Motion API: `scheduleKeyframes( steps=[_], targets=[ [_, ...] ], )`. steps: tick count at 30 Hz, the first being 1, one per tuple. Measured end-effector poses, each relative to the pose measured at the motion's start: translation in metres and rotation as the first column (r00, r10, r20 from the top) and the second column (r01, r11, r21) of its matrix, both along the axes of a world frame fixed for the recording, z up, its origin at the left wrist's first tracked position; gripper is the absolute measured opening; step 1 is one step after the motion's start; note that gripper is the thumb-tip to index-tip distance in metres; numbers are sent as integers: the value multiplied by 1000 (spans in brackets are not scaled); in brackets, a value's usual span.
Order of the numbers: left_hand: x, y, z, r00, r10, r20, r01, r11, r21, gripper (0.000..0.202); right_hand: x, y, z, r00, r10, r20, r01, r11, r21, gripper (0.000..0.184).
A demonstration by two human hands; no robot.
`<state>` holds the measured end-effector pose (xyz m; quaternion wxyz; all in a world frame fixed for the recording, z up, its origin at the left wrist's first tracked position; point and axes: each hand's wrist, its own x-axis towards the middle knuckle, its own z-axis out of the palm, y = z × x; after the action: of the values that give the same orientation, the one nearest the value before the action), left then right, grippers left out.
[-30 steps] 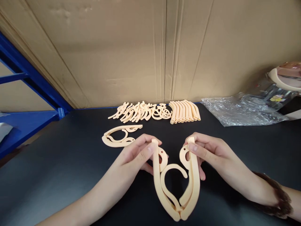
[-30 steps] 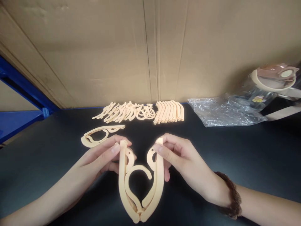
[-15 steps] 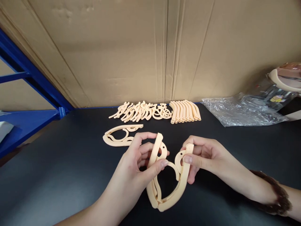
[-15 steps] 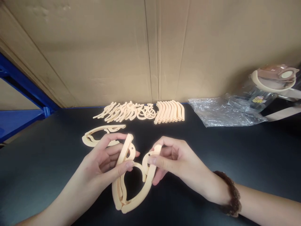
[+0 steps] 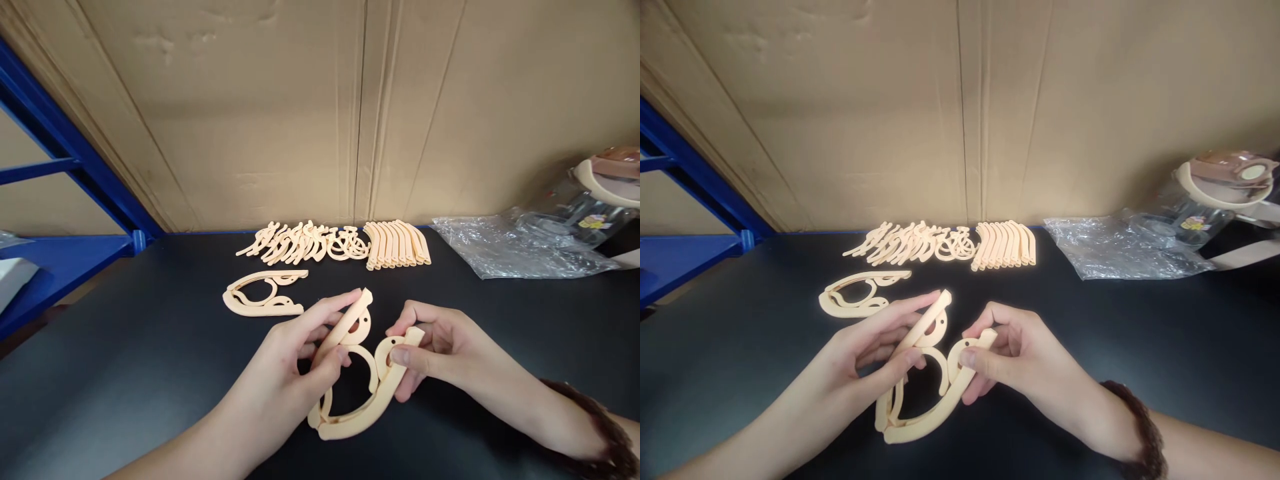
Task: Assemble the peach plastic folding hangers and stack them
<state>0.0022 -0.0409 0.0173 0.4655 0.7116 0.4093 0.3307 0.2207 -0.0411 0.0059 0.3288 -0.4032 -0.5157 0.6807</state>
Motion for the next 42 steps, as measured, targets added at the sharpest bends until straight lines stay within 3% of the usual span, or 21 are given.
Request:
scheduleKeyframes(
  steps=[4,7,10,13,16,21,26,31,35,38,42],
  targets=[
    [1,0,1,998,21,53,-15,995,-103,43,1,0,0,1000,12,-20,-12,1000,-11,29],
    [1,0,-3,997,28,72,-22,996,-86,39,2,0,1,999,32,-13,-32,999,-10,27],
    [-1,1,-8,999,40,22,-41,998,47,39,2,0,1,1000,23,-8,-23,1000,-1,25],
    [-1,-3,-8,988,76,-137,-41,969,243,45,3,-1,0,1000,18,-8,-18,1000,10,23],
    [0,-10,-5,953,95,-287,15,934,357,50,2,-4,1,1000,-5,-20,5,1000,16,24],
    [5,-19,-10,898,191,-397,37,866,499,94,-3,-9,0,999,-6,-54,6,1000,1,26],
    [8,-17,-8,847,275,-454,85,773,628,75,-3,-6,-1,997,64,-43,-62,997,54,24],
    [-23,18,20,776,252,-578,189,782,594,71,8,4,12,992,12,124,-27,992,122,27],
    [-74,62,36,700,95,-707,273,881,388,70,21,10,19,971,-17,237,-26,984,175,28],
    [-101,82,35,721,9,-693,255,927,277,66,27,12,12,956,-15,293,-36,986,165,29],
    [-107,84,24,776,-50,-629,225,954,201,70,30,12,3,944,-14,331,-44,985,167,28]
  ],
)
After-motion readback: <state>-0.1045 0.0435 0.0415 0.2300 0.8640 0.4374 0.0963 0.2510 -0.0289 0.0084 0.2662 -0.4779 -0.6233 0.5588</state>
